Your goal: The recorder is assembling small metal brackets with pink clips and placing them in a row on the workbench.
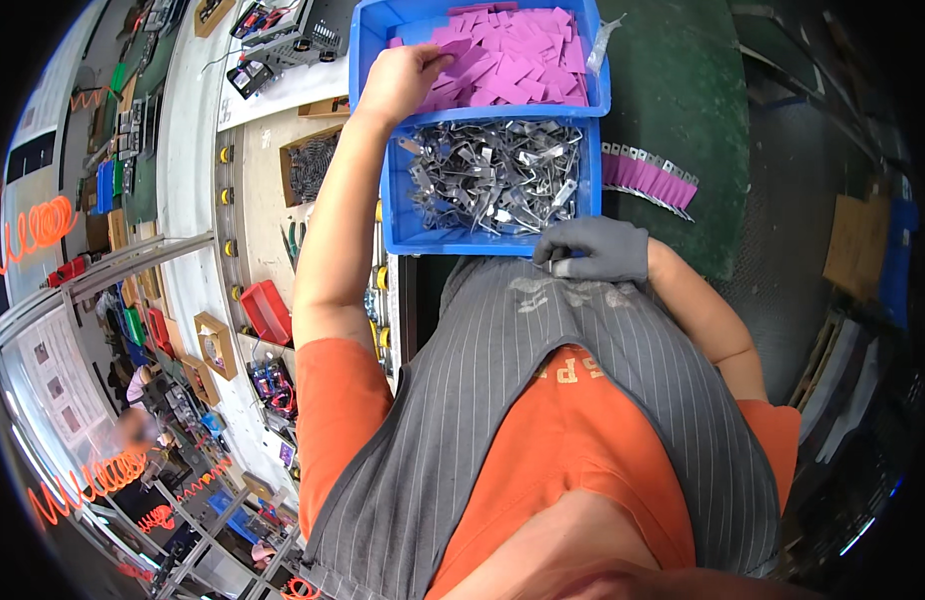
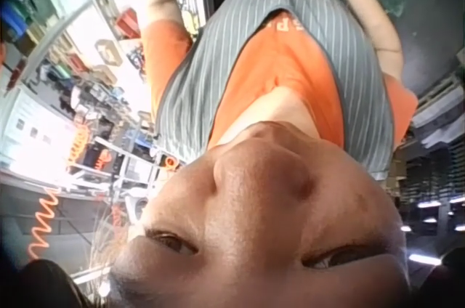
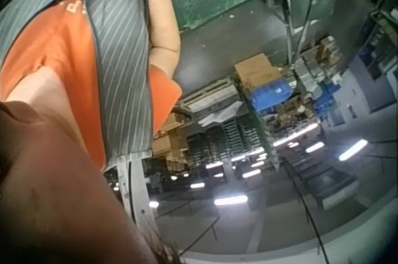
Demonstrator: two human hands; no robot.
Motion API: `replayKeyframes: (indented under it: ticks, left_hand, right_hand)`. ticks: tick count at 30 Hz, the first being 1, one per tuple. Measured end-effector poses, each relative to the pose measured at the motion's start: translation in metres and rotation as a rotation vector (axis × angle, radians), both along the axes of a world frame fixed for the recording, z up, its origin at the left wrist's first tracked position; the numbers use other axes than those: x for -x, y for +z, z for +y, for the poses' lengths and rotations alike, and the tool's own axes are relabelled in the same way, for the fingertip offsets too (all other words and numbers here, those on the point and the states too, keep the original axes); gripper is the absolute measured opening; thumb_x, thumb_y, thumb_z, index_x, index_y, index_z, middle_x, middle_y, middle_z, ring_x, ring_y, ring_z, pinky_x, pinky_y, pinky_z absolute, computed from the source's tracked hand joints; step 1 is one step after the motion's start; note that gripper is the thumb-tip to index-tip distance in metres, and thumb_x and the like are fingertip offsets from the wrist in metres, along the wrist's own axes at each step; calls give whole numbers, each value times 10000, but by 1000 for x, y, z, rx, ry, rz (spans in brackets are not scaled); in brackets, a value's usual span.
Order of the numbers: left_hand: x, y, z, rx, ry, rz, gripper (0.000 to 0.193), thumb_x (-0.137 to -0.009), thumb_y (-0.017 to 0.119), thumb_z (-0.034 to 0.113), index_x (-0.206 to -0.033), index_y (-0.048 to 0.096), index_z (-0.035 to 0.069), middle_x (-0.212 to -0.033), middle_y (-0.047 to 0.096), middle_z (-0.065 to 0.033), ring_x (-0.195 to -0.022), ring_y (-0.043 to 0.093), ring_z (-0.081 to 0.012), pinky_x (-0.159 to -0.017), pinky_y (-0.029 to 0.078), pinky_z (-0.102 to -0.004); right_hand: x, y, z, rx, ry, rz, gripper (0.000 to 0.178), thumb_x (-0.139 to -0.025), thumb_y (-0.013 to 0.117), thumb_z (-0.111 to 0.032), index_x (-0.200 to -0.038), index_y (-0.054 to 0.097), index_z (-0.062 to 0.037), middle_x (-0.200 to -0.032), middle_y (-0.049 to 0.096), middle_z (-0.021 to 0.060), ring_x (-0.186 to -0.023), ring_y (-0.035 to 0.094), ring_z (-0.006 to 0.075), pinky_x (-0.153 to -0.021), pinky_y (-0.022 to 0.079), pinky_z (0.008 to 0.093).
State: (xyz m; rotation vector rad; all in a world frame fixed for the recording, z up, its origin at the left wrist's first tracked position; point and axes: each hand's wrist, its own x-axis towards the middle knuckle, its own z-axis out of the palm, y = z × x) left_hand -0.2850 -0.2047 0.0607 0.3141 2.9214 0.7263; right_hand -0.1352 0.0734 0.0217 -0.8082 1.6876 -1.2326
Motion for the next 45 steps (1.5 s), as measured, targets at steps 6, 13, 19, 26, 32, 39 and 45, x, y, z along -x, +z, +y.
replayKeyframes:
  ticks: [6,13,19,26,32,39,45]
  left_hand:
    - [-14,-9,3,-389,-15,256,198,-833,660,196,-940,688,32,-899,677,-143,-758,643,-262,-707,498,-322]
    - [-92,11,34,-536,64,164,128,-693,776,98,-782,701,45,-813,695,-57,-761,627,-149,-700,485,-269]
    - [-122,18,57,-461,-34,132,134,-701,752,86,-742,630,50,-880,694,-49,-761,641,-194,-672,505,-290]
    - [-129,26,62,-342,-117,110,155,-713,738,92,-806,617,64,-820,666,-42,-715,627,-188,-622,515,-295]
    - [-131,28,62,-334,-406,128,208,-712,730,109,-898,644,79,-830,624,-55,-743,612,-218,-663,519,-318]
    - [-131,20,60,-365,-600,39,275,-708,734,108,-970,654,94,-828,629,-53,-768,615,-235,-686,518,-325]
    - [-133,36,66,-588,-440,-366,619,-687,754,-22,-1246,503,67,-819,628,-1,-703,545,-60,-632,466,-204]
  right_hand:
    - [-4,7,6,140,-65,114,251,-851,541,-138,-1079,601,-51,-964,636,123,-923,613,249,-818,476,351]
    - [1,81,29,263,-564,123,242,-824,580,-63,-1061,610,-22,-959,619,116,-877,614,257,-805,476,354]
    - [15,116,39,220,-264,718,194,-773,594,-56,-964,631,-57,-852,602,80,-811,579,259,-721,462,362]
    - [13,117,33,174,-141,810,185,-761,584,-65,-940,630,-60,-838,587,84,-793,564,262,-724,459,364]
    - [30,99,42,264,-106,506,168,-798,521,-70,-932,611,-22,-870,603,114,-828,583,266,-749,461,353]
    - [30,75,38,174,-195,116,253,-839,572,-146,-1034,552,13,-903,599,86,-837,559,158,-760,447,304]
    - [22,62,36,223,-245,-167,269,-857,590,-192,-1031,564,11,-923,601,64,-868,559,134,-780,450,295]
